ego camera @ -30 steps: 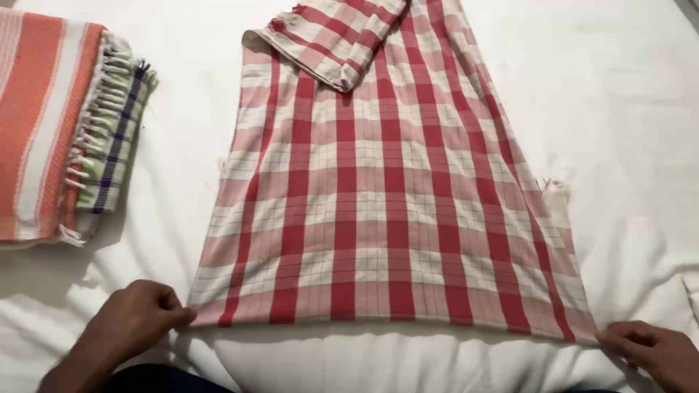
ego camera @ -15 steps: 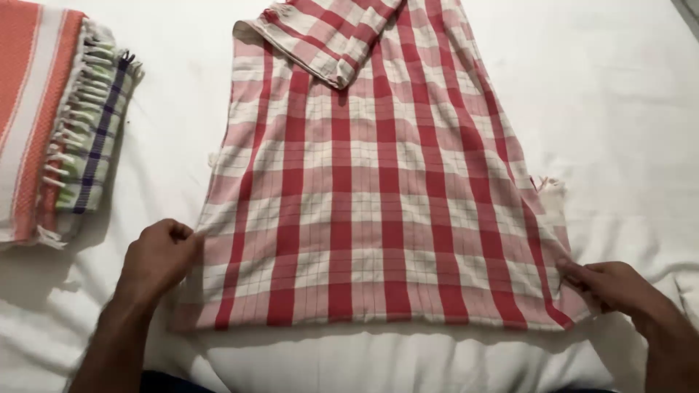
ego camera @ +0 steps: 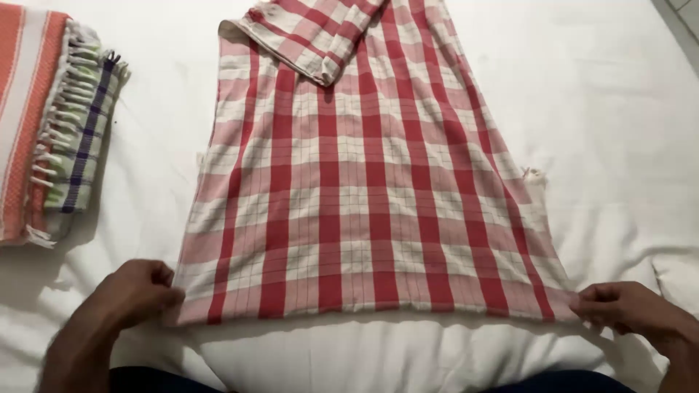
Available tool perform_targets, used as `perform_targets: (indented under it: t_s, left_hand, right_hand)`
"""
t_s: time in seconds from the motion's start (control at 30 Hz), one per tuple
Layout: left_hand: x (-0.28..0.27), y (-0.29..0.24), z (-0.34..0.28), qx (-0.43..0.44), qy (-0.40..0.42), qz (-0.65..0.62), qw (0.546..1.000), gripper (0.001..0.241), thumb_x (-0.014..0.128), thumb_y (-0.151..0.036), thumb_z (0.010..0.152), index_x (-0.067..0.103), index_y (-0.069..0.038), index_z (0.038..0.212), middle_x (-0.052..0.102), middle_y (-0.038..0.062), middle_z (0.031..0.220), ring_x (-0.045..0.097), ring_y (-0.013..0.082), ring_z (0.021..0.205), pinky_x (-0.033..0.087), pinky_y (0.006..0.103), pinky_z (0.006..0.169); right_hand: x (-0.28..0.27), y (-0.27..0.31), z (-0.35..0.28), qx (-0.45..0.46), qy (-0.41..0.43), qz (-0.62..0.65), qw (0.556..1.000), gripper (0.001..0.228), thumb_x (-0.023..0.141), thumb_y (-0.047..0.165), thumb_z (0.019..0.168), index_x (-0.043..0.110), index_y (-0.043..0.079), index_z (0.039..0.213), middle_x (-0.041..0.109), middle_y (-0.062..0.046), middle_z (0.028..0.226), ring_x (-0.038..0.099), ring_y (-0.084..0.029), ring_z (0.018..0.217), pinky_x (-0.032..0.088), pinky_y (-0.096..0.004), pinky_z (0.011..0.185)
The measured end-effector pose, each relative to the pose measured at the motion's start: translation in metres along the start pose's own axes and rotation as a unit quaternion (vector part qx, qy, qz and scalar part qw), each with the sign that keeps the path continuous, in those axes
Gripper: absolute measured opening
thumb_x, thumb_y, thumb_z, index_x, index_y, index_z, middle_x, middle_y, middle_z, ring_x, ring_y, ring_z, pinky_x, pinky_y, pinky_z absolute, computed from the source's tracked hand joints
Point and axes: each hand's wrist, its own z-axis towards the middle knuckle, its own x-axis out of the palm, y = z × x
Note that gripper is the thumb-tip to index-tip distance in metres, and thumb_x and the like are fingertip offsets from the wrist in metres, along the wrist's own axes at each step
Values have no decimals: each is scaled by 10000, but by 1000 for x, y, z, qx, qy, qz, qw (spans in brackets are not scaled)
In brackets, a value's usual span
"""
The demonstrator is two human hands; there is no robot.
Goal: The person unfolds a red and white checkered cloth on a white bed, smooths it out, and folds it in half multiple times. The person repeatedly smooths the cloth with both hands after each fold to create a neat, compact stack.
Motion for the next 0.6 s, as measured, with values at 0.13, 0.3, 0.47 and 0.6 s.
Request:
perform_targets:
  t_s: [0.13,0.3,0.47,0.6]
  left_hand:
    - [0,30,4,-7,-3,30,1000,344,864,-265,727,803,-76,1007,775,115,898,739,261,837,586,397,807]
    - [1,43,20,-49,27,37,998,320,879,-237,701,744,-56,927,729,137,830,691,279,803,579,423,751]
    - [-7,5,-8,-54,40,81,994,320,877,-255,686,763,-98,941,727,115,901,718,269,876,603,413,804]
    - [-23,-18,-5,-55,13,70,996,469,881,-458,754,809,-111,1061,792,108,1041,766,267,1009,616,389,938]
  right_hand:
    - [-21,-10,21,35,28,-52,998,265,882,217,868,753,19,989,690,-91,749,544,-185,667,366,-335,591]
    - [-28,14,22,58,82,-135,986,244,886,243,866,796,86,1029,691,-72,768,524,-167,683,337,-315,597]
    - [-33,5,64,-70,136,-163,975,268,927,199,795,816,35,976,770,-88,822,644,-151,714,557,-320,642]
    - [-52,89,35,-104,24,-158,982,258,818,274,933,852,66,1083,812,-104,970,724,-201,864,618,-368,813]
